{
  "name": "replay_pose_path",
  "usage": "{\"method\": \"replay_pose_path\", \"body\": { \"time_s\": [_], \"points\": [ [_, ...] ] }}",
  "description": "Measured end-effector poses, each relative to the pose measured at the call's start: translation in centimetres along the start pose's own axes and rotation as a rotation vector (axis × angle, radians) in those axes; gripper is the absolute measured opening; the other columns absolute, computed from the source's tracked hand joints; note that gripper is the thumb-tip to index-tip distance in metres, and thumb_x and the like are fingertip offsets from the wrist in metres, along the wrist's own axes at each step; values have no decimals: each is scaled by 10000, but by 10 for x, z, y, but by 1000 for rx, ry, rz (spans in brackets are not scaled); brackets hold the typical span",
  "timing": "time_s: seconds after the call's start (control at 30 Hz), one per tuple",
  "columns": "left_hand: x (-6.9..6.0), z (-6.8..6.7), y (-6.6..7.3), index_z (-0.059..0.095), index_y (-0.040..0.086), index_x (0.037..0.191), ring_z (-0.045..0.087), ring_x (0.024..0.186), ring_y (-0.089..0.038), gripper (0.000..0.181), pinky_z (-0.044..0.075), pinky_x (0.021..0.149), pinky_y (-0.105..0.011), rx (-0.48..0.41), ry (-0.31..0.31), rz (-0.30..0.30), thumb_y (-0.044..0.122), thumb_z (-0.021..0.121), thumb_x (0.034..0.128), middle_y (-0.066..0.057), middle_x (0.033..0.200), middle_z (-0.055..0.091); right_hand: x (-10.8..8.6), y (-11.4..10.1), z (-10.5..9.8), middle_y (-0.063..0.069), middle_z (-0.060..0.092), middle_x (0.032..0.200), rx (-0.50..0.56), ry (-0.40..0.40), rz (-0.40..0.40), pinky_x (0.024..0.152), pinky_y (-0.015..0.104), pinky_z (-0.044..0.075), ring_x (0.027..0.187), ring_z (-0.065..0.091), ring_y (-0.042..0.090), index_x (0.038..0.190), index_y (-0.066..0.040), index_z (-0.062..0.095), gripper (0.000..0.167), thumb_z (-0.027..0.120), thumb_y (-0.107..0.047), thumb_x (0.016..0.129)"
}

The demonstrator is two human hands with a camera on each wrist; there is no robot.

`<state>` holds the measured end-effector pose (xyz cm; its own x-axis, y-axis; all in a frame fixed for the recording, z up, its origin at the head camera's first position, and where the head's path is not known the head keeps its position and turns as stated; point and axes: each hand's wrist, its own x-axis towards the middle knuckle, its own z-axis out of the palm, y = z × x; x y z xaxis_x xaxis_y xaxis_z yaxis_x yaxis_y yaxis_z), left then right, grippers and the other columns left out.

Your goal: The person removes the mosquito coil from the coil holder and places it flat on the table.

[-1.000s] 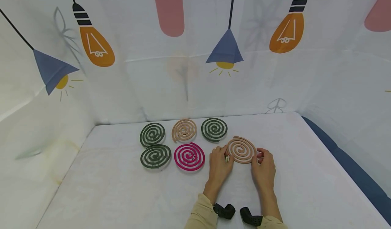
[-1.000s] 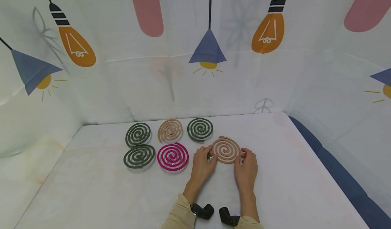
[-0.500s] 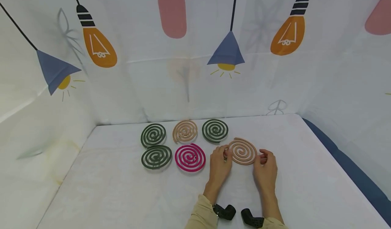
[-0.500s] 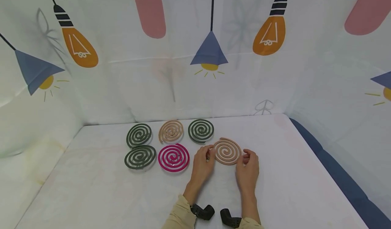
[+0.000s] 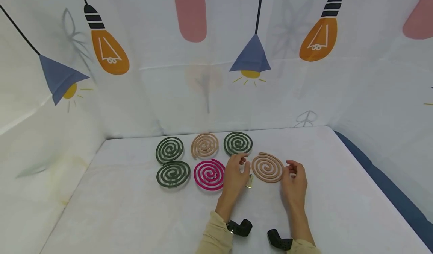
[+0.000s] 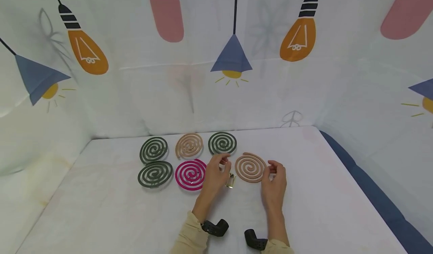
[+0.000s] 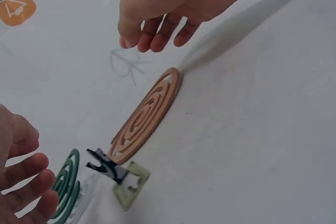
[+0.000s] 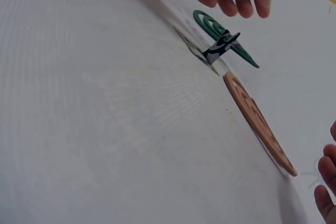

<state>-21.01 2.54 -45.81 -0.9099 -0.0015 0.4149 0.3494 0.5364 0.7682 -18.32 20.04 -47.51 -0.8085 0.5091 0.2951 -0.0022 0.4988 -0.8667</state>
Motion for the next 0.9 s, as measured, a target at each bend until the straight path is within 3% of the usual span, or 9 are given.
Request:
{"method": "replay_pose_path", "body": {
  "time_s": [0.3, 0.43, 0.53, 0.7, 0.9],
  "points": [
    [24, -32, -7, 618, 91, 1187, 625, 900, -197, 326, 513, 738, -287, 99, -86, 41, 138, 632, 865, -83, 1048, 615, 11, -13, 4, 94, 582, 1044, 53, -104, -100, 784, 174, 390, 919, 467, 15, 1172, -35, 560, 273, 542, -34, 899],
    [32, -42, -11, 620, 79, 1176, 626, 855, -196, 327, 495, 672, -264, 131, -93, 71, 126, 631, 852, -94, 1019, 611, 15, -20, 9, 93, 574, 1053, 59, -141, -110, 786, 132, 375, 943, 472, 54, 1169, -38, 560, 271, 535, -42, 900],
    [36, -47, -13, 610, 96, 1193, 620, 864, -199, 333, 472, 647, -254, 150, -120, 58, 144, 623, 863, -107, 1035, 609, 18, -25, 13, 106, 571, 1057, 54, -169, -131, 795, 148, 370, 962, 481, 99, 1172, -29, 555, 271, 526, -49, 903],
    [40, -53, -17, 589, 104, 1232, 595, 911, -178, 351, 479, 695, -272, 159, -169, 16, 165, 613, 887, -111, 1100, 597, 21, -31, 20, 126, 570, 1074, 46, -223, -182, 822, 187, 373, 997, 504, 169, 1176, -16, 545, 277, 524, -38, 901],
    [44, -62, -18, 562, 69, 1258, 611, 977, -254, 386, 508, 792, -358, 135, -156, 31, 153, 607, 884, -140, 1156, 575, 27, -37, 29, 142, 556, 1099, 61, -273, -256, 819, 185, 380, 1019, 513, 206, 1184, -2, 534, 285, 536, -12, 899]
  ]
}}
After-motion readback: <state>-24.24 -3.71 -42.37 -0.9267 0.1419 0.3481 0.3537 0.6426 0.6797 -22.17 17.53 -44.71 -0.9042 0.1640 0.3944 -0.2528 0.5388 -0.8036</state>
